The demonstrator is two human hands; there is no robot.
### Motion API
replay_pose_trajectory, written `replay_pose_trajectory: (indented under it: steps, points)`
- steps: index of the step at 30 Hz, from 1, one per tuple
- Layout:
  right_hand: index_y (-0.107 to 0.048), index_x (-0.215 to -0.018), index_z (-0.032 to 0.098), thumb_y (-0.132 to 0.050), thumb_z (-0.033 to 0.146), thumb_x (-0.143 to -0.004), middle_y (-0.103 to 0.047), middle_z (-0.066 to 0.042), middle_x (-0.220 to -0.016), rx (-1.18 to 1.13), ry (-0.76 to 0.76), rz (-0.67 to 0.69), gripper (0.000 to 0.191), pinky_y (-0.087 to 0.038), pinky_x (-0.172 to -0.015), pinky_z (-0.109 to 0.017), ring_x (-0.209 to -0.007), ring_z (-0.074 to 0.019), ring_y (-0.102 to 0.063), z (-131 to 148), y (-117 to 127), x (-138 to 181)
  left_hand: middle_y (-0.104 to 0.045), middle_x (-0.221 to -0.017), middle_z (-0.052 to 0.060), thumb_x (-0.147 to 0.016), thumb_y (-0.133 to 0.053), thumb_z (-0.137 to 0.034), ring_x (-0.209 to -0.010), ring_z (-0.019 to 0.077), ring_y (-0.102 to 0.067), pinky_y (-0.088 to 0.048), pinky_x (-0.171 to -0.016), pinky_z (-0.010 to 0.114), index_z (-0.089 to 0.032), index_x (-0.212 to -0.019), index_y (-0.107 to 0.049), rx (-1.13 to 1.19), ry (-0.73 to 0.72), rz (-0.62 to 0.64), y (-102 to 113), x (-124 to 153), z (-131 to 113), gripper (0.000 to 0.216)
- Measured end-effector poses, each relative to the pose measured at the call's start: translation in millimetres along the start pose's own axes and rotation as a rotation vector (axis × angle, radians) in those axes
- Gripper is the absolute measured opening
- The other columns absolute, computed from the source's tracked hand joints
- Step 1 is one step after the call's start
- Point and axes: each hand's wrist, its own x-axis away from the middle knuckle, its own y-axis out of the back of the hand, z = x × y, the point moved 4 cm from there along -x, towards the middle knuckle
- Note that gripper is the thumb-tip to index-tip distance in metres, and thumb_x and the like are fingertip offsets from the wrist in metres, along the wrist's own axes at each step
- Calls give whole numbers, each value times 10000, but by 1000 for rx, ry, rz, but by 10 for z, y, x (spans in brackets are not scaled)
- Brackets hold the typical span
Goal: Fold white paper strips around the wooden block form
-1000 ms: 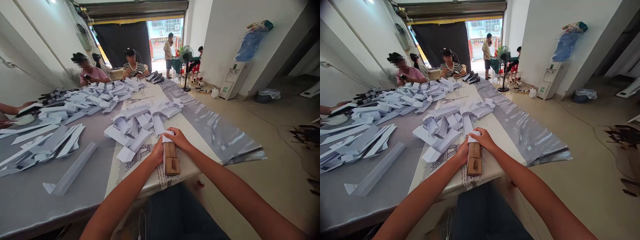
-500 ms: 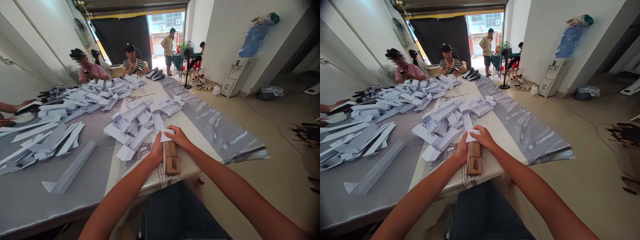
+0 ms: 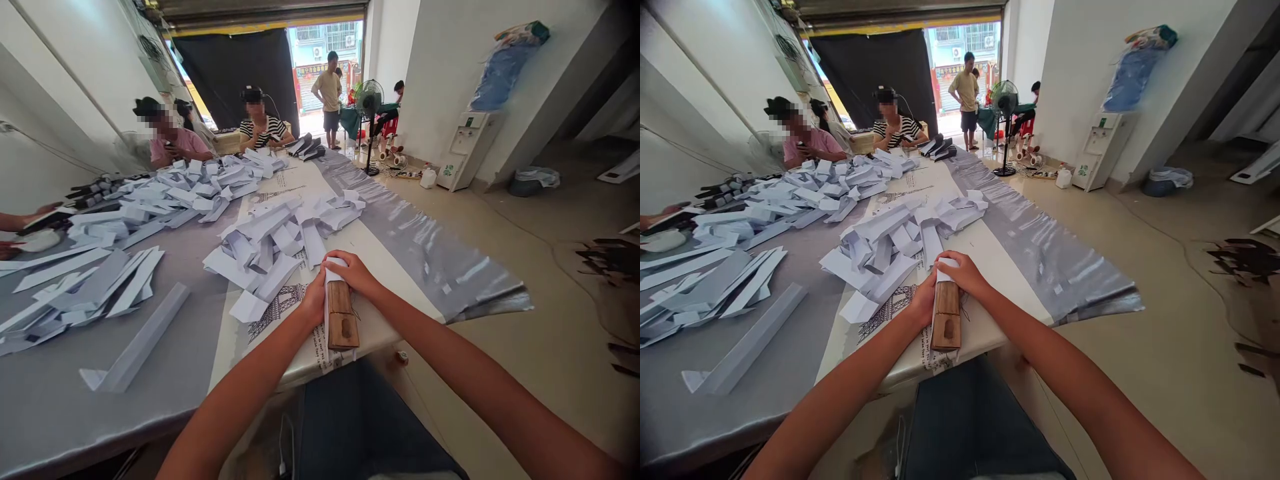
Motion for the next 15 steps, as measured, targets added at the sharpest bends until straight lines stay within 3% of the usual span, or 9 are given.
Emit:
replay_pose_trajectory:
  steps: [5, 9, 15]
  points:
    - [-641, -837, 198, -585, 319, -705, -601, 21, -802, -43, 40, -6, 188, -365, -532, -204, -623, -108, -493, 6, -6, -14, -626, -604, 59, -832, -479, -575, -527, 168, -610, -493, -526, 283, -131, -876, -613, -41, -46, -22, -4, 3, -4, 466]
    - [-646, -858, 194, -529, 372, -753, -600, 19, -753, -116, 18, 38, 238, -355, -547, -212, -601, -108, -478, -25, -23, -22, -617, -591, 60, -845, -452, -579, -529, 167, -611, -483, -517, 273, -131, -834, -602, -43, -17, 0, -27, 19, -6, 473]
    - [-629, -804, 188, -554, 367, -744, -593, 19, -746, -85, 37, -9, 203, -369, -589, -216, -657, -121, -498, -37, -8, -34, -619, -593, 55, -829, -498, -560, -515, 164, -605, -481, -525, 278, -130, -823, -605, -51, -35, -35, -21, 22, -12, 443]
